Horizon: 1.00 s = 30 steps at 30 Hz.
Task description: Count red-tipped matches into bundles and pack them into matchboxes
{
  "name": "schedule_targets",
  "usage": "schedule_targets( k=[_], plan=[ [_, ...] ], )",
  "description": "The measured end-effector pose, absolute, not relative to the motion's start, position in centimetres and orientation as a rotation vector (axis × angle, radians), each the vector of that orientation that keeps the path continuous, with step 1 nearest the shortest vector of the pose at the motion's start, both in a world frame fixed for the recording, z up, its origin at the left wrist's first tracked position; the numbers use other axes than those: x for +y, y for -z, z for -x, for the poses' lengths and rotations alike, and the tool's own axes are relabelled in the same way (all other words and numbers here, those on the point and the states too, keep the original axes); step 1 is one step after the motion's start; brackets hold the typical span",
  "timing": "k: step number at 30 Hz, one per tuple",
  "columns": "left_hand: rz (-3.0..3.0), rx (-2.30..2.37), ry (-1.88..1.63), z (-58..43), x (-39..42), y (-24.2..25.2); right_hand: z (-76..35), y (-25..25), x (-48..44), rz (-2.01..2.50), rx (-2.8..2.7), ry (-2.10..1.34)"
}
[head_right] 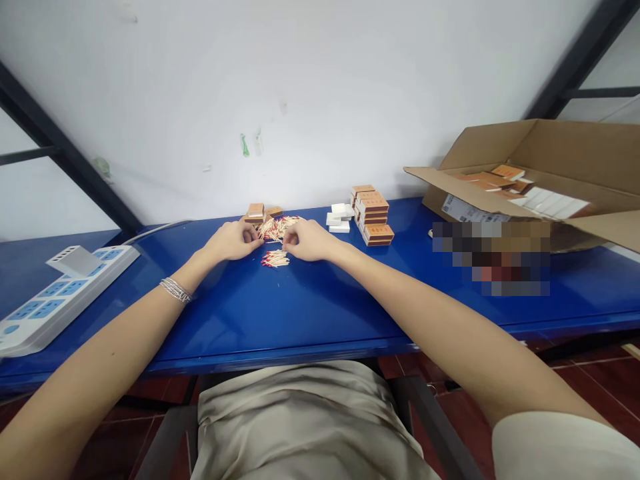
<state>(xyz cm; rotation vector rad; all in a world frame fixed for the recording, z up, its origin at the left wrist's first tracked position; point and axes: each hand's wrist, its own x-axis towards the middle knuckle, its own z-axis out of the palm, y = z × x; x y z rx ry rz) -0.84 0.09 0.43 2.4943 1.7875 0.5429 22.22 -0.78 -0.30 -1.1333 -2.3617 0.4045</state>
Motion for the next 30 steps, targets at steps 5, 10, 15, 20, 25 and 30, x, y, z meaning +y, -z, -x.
schedule_targets(
  k=[5, 10, 15, 20, 25, 30],
  plan=[
    [-2.396, 1.871, -0.484, 0.3, -0.1, -0.4, -22.5, 0.1, -0.6, 1.186, -2.342, -0.371],
    [-2.399, 1.925, -0.451, 0.1, -0.4, -0.7, -22.3, 0.0, -0.8, 1.227, -2.355, -0.359],
    [-2.433, 1.882, -0.536, 0.3, -0.2, -0.8, -22.3, 0.3, -0.6, 1.227, -2.327, -0.345],
    [-2.613, 1.466, -0.715, 0.1, -0.6, -1.2, -21.9, 0.8, -0.6, 1.160, -2.157, -0.381],
    [-2.785, 1.176, -0.707, -0.6, -1.2, -1.6, -21.5, 0.8, -0.9, 1.095, -2.110, -0.422],
    [-2.778, 1.116, -0.696, -0.5, -1.1, -1.6, -21.6, 0.5, -0.9, 1.136, -2.160, -0.416]
  ],
)
